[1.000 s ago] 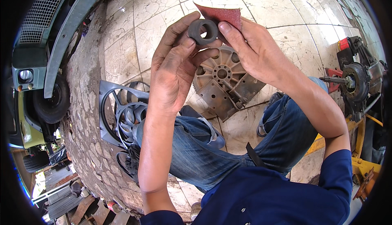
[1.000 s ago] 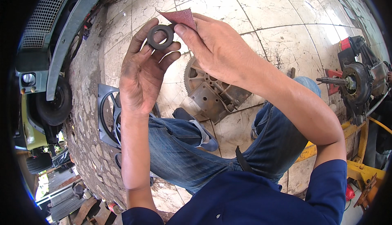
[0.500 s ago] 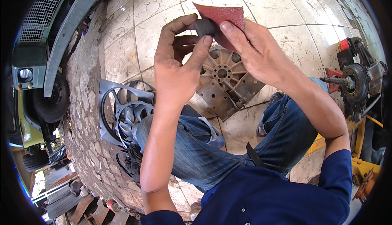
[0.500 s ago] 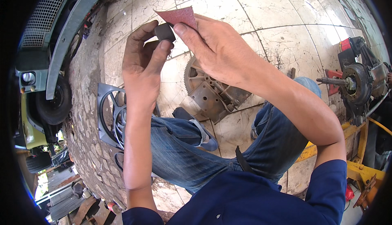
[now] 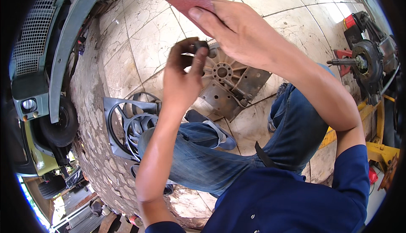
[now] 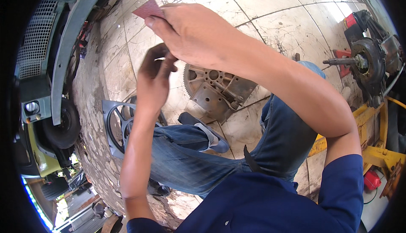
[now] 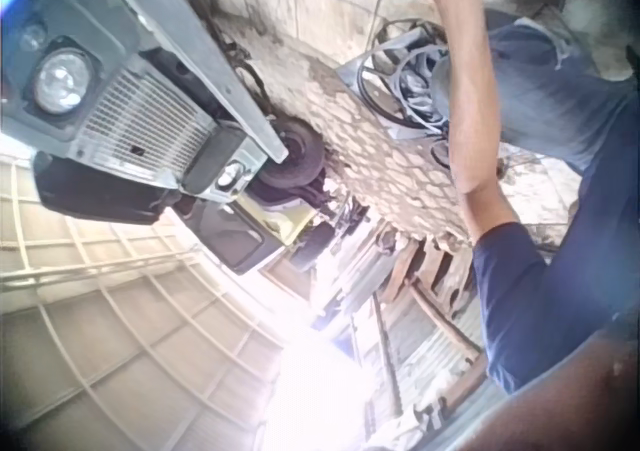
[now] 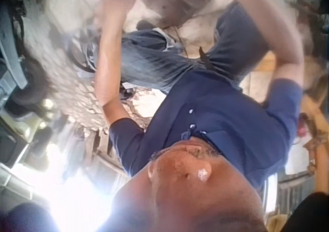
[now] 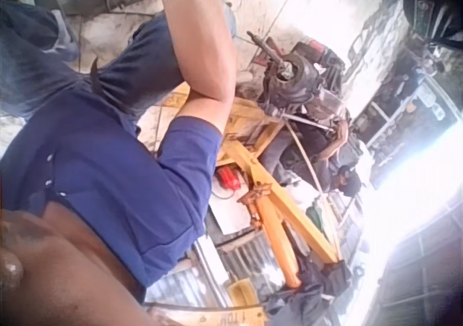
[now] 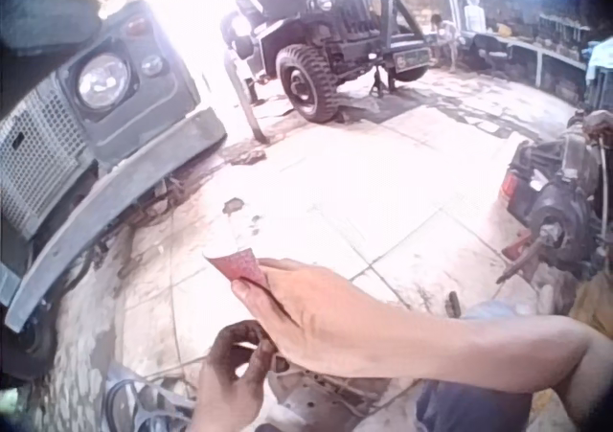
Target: The person sits on the floor and uses a red sanding block to sand a small dark metal ring. The person rotates the ring in their left hand and rubs the sanding block against its surfaces repeatedly.
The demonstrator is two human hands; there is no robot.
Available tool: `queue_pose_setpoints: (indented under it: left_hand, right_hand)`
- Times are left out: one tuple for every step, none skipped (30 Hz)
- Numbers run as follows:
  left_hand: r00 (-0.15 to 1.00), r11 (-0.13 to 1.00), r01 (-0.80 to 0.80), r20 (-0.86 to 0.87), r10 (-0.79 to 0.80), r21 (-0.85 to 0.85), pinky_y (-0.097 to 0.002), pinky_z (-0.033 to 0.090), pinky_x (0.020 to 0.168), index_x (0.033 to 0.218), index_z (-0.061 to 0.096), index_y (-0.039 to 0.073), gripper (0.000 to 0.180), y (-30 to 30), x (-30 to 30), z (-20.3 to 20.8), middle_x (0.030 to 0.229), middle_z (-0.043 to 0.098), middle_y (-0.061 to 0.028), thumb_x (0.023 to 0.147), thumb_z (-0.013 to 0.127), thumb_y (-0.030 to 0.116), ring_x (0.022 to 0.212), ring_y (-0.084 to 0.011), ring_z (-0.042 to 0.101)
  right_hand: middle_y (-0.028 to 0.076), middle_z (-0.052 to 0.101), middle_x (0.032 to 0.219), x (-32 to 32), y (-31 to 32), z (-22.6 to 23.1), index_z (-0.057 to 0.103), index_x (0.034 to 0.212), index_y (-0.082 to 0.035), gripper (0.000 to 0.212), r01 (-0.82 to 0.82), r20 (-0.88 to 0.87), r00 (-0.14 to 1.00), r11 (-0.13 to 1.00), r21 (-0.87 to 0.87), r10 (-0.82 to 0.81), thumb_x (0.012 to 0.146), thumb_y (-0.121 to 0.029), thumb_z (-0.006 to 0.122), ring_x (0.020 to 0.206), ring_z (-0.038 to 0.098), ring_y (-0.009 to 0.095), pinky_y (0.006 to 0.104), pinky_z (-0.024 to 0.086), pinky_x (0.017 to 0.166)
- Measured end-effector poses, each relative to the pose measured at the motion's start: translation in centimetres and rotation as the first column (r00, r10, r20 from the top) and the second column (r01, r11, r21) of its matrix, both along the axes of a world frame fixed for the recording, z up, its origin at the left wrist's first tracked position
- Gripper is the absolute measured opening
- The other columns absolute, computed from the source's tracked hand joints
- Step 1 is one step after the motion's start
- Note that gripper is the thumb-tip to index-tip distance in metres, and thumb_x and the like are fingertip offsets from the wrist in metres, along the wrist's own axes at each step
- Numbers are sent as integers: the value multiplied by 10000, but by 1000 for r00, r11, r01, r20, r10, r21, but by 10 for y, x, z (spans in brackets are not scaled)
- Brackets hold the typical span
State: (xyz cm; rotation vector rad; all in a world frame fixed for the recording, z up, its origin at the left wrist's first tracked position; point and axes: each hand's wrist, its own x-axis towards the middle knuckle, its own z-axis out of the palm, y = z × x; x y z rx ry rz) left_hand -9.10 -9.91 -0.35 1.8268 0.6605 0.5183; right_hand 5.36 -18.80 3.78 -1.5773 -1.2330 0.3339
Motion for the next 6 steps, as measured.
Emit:
queue_pose_setpoints:
  left_hand:
    - [995, 992, 84, -68, -78, 99, -306, 509, 655, 1155, 578, -13, 276, -3, 4, -6, 952, 615, -99, 958, 644, 168, 749, -165, 627]
    - [989, 958, 145, -76, -130, 249, -345, 513, 659, 1155, 573, -7, 280, -5, 10, -17, 967, 606, -139, 951, 643, 171, 743, -218, 628]
    - [980, 895, 200, -87, -180, 398, -383, 517, 663, 1155, 568, -2, 285, -3, 16, -33, 981, 596, -179, 944, 643, 174, 737, -272, 630]
    - [969, 888, 244, -134, -207, 391, -454, 509, 732, 1220, 530, 27, 368, -3, 20, -47, 1048, 560, -251, 921, 663, 197, 806, -362, 625]
    - [938, 783, 324, -286, -194, 530, -484, 462, 841, 1268, 483, 44, 456, -1, 25, -58, 1117, 543, -237, 911, 680, 249, 921, -351, 615]
    - [893, 655, 412, -424, -152, 633, -514, 414, 951, 1316, 436, 61, 546, -1, 33, -70, 1187, 526, -223, 901, 697, 302, 1035, -341, 605]
  right_hand:
    - [209, 571, 575, 2, -3, 2, 603, 840, 52, 435, 0, -31, 1000, 1000, -22, 0, 1024, -311, 449, 585, 616, 386, 464, 472, 598]
    - [218, 584, 590, 8, -4, 1, 612, 821, 56, 446, 16, 38, 999, 999, -45, -14, 1021, -314, 462, 596, 618, 392, 478, 476, 609]
    - [180, 539, 602, 12, -5, 2, 607, 869, 46, 423, 20, 57, 998, 998, -62, -17, 1026, -324, 473, 586, 546, 318, 437, 443, 591]
    - [141, 493, 613, 16, -8, 3, 602, 917, 35, 404, 25, 76, 997, 997, -79, -19, 1031, -335, 485, 577, 474, 244, 397, 411, 573]
    - [102, 448, 624, 19, -8, 3, 596, 966, 25, 390, 26, 90, 996, 996, -89, -18, 1037, -345, 496, 567, 402, 170, 357, 378, 554]
    - [107, 474, 626, 22, -7, 3, 603, 979, 23, 403, 35, 67, 997, 994, -100, -29, 1036, -361, 496, 579, 405, 189, 368, 392, 562]
